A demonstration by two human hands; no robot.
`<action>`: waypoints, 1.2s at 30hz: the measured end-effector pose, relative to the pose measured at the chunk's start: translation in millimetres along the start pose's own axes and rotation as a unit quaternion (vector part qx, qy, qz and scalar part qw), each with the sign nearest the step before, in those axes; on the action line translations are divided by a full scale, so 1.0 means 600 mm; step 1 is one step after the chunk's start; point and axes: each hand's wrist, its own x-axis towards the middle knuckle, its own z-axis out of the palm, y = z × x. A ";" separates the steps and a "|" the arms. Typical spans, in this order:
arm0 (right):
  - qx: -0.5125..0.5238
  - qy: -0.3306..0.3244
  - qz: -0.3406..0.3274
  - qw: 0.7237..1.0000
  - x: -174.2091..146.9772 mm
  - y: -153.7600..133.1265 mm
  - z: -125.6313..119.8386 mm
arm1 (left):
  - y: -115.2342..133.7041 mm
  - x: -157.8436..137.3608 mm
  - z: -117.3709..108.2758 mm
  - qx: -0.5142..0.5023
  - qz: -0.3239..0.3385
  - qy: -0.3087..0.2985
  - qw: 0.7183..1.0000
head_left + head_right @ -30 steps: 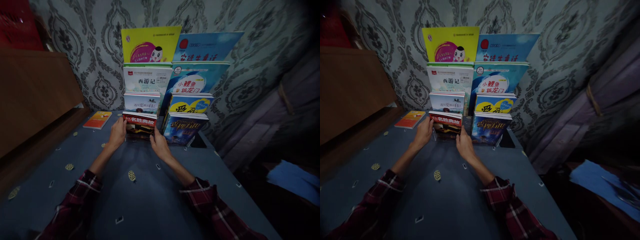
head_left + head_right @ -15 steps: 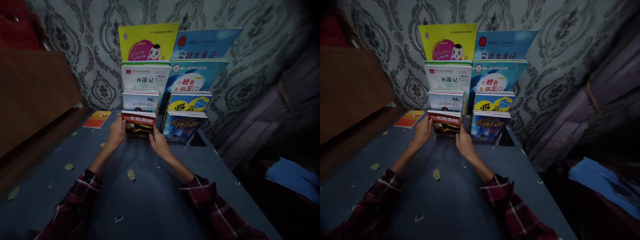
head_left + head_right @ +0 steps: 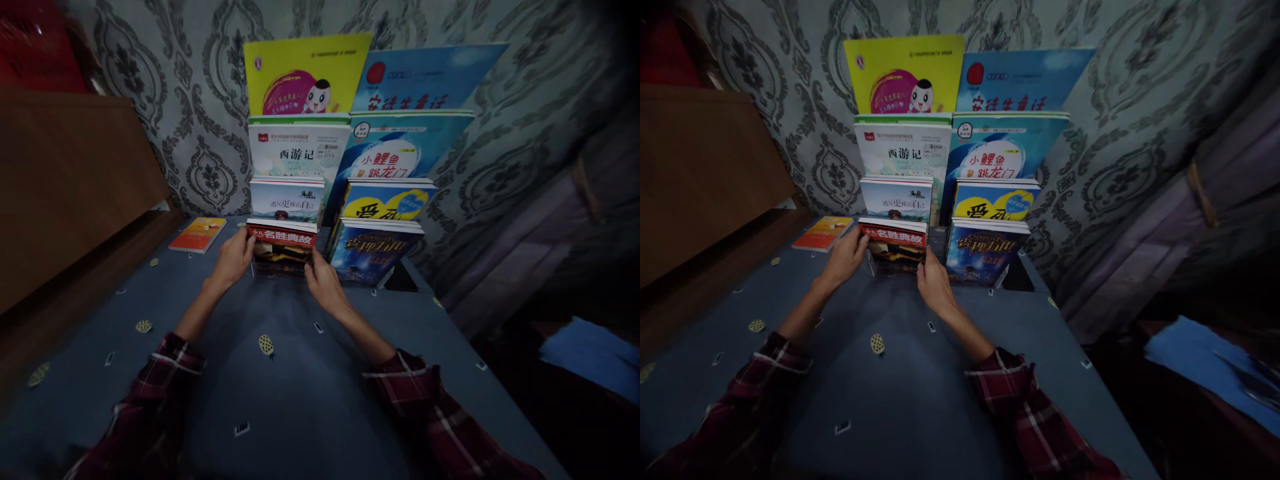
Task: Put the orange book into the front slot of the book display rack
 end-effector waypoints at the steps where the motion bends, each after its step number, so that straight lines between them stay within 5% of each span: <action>1: 0.002 -0.001 -0.001 1.000 0.000 0.001 0.000 | -0.001 0.000 -0.002 0.005 0.000 -0.005 1.000; 23: 0.031 -0.021 0.005 0.999 -0.012 -0.001 -0.009 | -0.026 0.005 -0.051 -0.025 0.054 -0.132 0.990; 27: 0.023 0.006 0.015 1.000 -0.033 0.002 -0.002 | -0.083 0.015 -0.066 -0.035 0.027 -0.227 0.973; 29: 0.015 0.032 0.022 0.999 -0.058 -0.002 0.005 | -0.129 0.022 -0.068 0.047 -0.068 -0.258 0.963; 31: 0.012 0.049 0.025 0.998 -0.090 -0.008 0.014 | -0.178 0.029 -0.063 0.150 -0.159 -0.259 0.941; 36: 0.025 -0.012 0.015 1.000 -0.156 -0.018 0.042 | -0.269 0.044 -0.043 0.232 -0.220 -0.257 0.912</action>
